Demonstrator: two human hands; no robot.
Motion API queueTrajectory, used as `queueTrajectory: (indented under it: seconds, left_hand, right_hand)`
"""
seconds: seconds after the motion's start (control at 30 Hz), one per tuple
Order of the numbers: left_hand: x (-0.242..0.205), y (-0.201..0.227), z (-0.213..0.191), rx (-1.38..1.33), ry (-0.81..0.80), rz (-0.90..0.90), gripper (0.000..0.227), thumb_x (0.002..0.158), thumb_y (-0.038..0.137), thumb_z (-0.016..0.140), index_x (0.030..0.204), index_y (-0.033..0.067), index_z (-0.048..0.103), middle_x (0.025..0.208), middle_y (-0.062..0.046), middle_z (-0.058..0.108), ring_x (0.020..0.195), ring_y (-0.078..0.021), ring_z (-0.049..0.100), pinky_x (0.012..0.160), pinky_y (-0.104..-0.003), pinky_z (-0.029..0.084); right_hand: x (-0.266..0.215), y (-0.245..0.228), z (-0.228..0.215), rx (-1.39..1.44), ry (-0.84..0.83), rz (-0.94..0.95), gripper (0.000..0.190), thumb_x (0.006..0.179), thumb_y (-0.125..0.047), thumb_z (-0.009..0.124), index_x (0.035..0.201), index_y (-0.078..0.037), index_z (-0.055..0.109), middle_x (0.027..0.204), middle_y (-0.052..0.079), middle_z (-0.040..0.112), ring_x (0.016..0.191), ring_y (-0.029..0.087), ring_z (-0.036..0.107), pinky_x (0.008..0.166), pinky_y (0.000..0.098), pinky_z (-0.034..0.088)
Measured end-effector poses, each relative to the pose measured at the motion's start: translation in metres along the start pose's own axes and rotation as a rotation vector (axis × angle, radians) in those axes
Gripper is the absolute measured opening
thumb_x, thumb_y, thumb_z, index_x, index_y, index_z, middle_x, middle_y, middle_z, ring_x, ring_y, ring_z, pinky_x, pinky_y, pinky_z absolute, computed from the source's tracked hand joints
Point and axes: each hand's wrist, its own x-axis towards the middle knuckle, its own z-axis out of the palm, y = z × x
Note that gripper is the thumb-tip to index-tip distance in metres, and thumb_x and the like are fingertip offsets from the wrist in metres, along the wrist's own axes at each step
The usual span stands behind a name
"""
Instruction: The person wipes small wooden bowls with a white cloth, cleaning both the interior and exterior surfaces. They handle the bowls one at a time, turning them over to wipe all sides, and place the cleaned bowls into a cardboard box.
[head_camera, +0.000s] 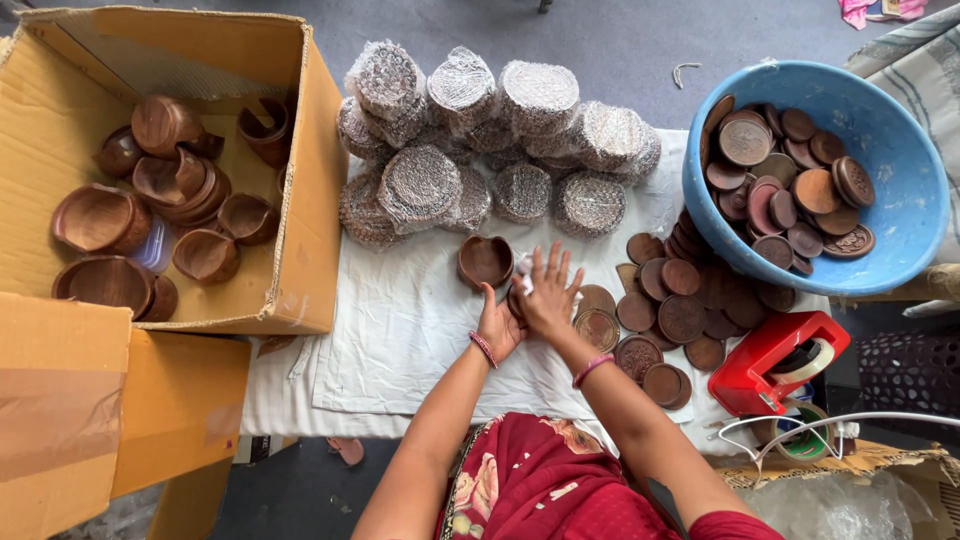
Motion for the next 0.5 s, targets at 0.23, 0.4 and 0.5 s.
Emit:
queueTrajectory:
  seconds: [0.23,0.4,0.5]
  left_hand:
    - [0.008,-0.008,-0.016,-0.040,0.089,-0.023,0.109,0.082,0.092,0.031,0.162,0.0186,0.031,0.160,-0.006,0.047,0.144,-0.0253,0.048,0.119,-0.041,0.039]
    - [0.002,-0.004,-0.002,0.076,0.047,0.010,0.112,0.079,0.093,0.025,0.158,0.0136,0.033,0.152,-0.018,0.048,0.135,-0.0331,0.052,0.112,-0.052,0.043]
    - [0.002,-0.006,-0.007,0.036,0.053,0.025,0.111,0.081,0.092,0.026,0.160,0.0148,0.032,0.158,-0.009,0.048,0.140,-0.0286,0.051,0.114,-0.051,0.043]
  right_hand:
    - [-0.024,-0.003,0.028,0.288,-0.166,-0.087,0.081,0.103,-0.062,0.026,0.166,-0.013,0.016,0.175,0.009,0.004,0.161,0.029,-0.002,0.123,0.0591,-0.011]
    - [0.015,0.003,-0.018,0.106,-0.257,0.127,0.079,0.103,-0.061,0.029,0.164,-0.014,0.015,0.174,0.010,-0.003,0.160,0.031,-0.006,0.120,0.0605,-0.013]
    - [0.003,0.000,0.026,0.114,-0.182,0.068,0.084,0.101,-0.064,0.032,0.164,-0.010,0.015,0.173,0.013,-0.003,0.159,0.032,-0.004,0.119,0.0588,-0.011]
